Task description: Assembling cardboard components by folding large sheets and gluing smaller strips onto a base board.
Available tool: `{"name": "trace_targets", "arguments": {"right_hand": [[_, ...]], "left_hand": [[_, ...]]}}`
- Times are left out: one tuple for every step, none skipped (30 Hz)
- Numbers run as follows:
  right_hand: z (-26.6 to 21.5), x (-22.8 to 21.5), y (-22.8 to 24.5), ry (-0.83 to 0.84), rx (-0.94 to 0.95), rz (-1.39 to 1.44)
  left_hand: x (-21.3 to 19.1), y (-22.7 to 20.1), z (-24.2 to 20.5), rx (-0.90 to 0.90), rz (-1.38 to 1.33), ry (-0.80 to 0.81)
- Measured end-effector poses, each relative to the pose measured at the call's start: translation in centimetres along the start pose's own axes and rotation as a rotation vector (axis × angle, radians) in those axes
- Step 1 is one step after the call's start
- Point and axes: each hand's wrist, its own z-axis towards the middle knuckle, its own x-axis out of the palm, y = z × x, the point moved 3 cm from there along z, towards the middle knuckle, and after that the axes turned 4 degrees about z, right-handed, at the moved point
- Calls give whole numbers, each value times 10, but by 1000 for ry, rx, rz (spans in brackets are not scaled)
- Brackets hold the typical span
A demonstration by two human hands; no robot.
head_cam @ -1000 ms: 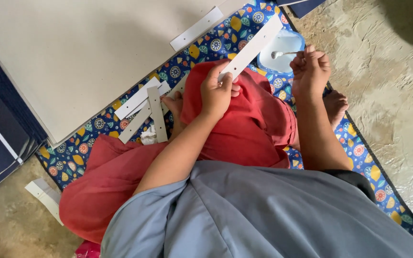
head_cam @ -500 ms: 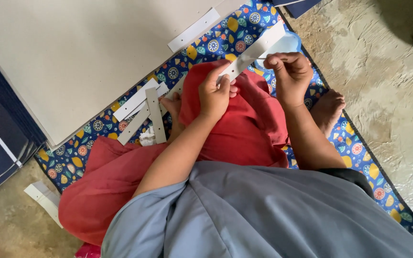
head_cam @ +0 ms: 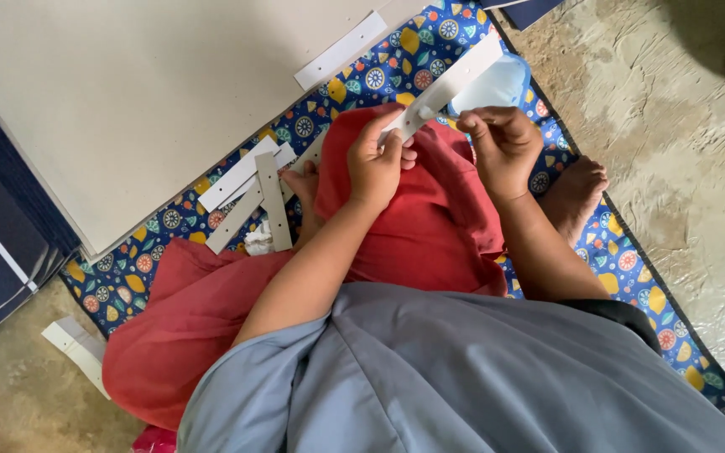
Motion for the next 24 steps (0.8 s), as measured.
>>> {"name": "trace_targets", "arguments": {"right_hand": [[5, -7, -4, 0, 0, -2], [9, -14, -6, -31, -42, -24], [15, -21, -9, -59, -86, -43], [18, -23, -6, -58, -89, -43], [21, -26, -5, -74, -25, -92], [23, -29, -4, -90, 39, -141], [22, -26, -5, -89, 36, -140], [21, -22, -3, -76, -30, -114], [18, -19, -1, -63, -91, -89], [13, -14, 3, -61, -90, -89], [8, -8, 7, -40, -92, -90], [3, -2, 11, -18, -93, -90], [1, 1, 14, -19, -93, -90], [-2, 6, 17, 23, -100, -113], [-4, 9, 20, 63, -110, -139], [0, 4, 17, 60, -111, -141], [3, -1, 15, 46, -126, -144], [6, -5, 13, 33, -140, -146], [10, -8, 11, 34, -140, -146], [14, -12, 11, 17, -159, -163], [20, -16, 11, -1, -182, -183], [18, -13, 13, 0, -186, -184], [16, -9, 14, 4, -173, -173], [13, -6, 16, 8, -161, -162]], "left_hand": [[0, 0, -1, -1, -1, 1], [0, 0, -2, -5, -4, 9], [0, -1, -2, -6, -7, 14], [-3, -7, -1, -4, -9, 13], [-4, -13, -2, -20, -1, 77], [-6, -19, -2, -34, 7, 140], [-3, -15, -1, -31, 6, 139], [-2, -12, -1, -14, 2, 78], [-2, -8, -2, 0, 0, 16], [-2, -6, -2, -2, -1, 15], [-2, -3, -1, -4, -5, 14], [-2, -1, 0, -7, -10, 13], [-3, -1, -1, -8, -9, 14], [-4, 0, 0, -13, -18, 8], [-3, 1, 0, -16, -30, 5], [-2, 0, 0, -16, -30, 9], [-2, 0, 0, -17, -30, 9], [-2, -1, -1, -19, -30, 9], [-2, -1, -2, -19, -31, 7], [-2, -2, -2, -27, -35, 9], [-1, -2, -2, -31, -41, 12], [-1, -2, -1, -29, -44, 13], [-1, -2, -1, -28, -44, 7], [-1, -2, 0, -27, -44, 1]]}}
